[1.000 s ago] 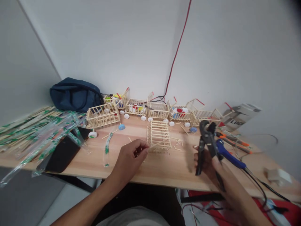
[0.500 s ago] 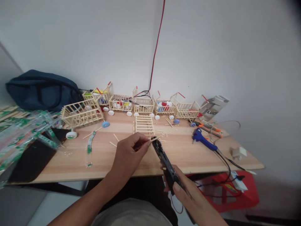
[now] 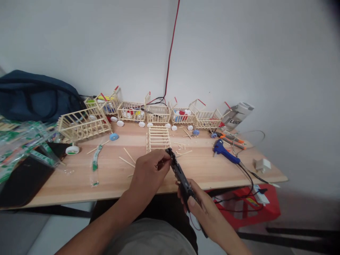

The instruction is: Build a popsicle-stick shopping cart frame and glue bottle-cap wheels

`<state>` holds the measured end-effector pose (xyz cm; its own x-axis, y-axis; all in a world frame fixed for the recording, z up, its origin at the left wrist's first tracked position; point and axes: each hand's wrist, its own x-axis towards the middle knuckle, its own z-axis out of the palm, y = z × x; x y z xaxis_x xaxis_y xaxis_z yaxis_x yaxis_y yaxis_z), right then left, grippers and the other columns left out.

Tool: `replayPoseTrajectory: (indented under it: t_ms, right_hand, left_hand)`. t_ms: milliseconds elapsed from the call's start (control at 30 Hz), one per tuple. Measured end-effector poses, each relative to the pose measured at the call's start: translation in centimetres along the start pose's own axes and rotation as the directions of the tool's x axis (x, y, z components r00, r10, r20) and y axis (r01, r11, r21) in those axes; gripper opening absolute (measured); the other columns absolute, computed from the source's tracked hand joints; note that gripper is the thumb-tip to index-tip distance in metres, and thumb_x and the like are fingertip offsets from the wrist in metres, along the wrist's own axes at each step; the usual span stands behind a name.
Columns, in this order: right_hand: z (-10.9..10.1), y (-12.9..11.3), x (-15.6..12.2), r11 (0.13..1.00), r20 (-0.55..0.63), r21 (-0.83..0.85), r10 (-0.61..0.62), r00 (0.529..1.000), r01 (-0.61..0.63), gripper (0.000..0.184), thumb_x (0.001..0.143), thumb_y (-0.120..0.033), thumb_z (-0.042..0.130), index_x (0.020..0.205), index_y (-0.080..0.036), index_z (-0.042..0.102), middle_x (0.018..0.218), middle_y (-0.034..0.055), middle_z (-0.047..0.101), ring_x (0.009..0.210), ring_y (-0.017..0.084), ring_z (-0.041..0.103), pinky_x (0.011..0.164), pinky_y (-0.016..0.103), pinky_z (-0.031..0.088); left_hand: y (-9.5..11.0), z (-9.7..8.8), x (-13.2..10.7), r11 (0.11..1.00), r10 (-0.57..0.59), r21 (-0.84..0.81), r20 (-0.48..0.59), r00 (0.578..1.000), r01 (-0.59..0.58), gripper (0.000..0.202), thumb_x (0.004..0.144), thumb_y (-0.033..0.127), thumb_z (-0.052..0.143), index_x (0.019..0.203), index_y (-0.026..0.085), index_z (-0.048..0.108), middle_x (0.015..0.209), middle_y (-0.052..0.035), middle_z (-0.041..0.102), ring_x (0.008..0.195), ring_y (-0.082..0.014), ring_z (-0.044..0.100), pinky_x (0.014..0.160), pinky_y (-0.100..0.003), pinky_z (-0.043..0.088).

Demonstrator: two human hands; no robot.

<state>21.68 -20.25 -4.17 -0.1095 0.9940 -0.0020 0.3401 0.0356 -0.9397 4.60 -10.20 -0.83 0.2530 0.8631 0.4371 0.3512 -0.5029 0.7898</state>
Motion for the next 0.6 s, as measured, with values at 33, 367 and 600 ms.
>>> replayPoseTrajectory:
  t_ms: [33,367,600]
  right_hand:
    - [0.1,0.1,0.0,1.000,0.000,0.006,-0.007,1.000,0.007,0.040,0.096,-0.051,0.043,0.118,-0.020,0.056,0.091,0.0047,0.060,0.076,0.016,0.053,0.068,0.027,0.047]
    - [0.9,1.0,0.2,0.996,-0.006,0.091,0.017,1.000,-0.016,0.038,0.094,-0.055,0.043,0.102,-0.020,0.054,0.084,0.0025,0.056,0.068,0.014,0.049,0.059,0.025,0.043]
    - [0.9,1.6,0.0,0.998,-0.048,0.058,0.030,0.998,-0.027,0.037,0.094,-0.054,0.045,0.103,-0.019,0.054,0.078,0.0005,0.055,0.059,0.011,0.047,0.052,0.023,0.040]
  left_hand:
    - [0.0,0.0,0.0,1.000,0.006,0.009,0.001,1.000,-0.006,0.014,0.080,0.010,0.059,0.073,0.018,0.067,0.066,0.0038,0.066,0.060,-0.0091,0.058,0.059,-0.019,0.042]
    - [-0.2,-0.1,0.2,0.994,0.037,0.098,0.049,0.998,-0.042,0.014,0.081,0.007,0.058,0.076,0.018,0.067,0.067,0.0038,0.066,0.059,-0.0095,0.058,0.058,-0.019,0.042]
    - [-0.5,0.2,-0.2,0.969,0.135,0.197,0.082,0.987,-0.149,0.016,0.083,0.006,0.056,0.080,0.019,0.066,0.075,0.0013,0.069,0.069,-0.0130,0.063,0.065,-0.023,0.046]
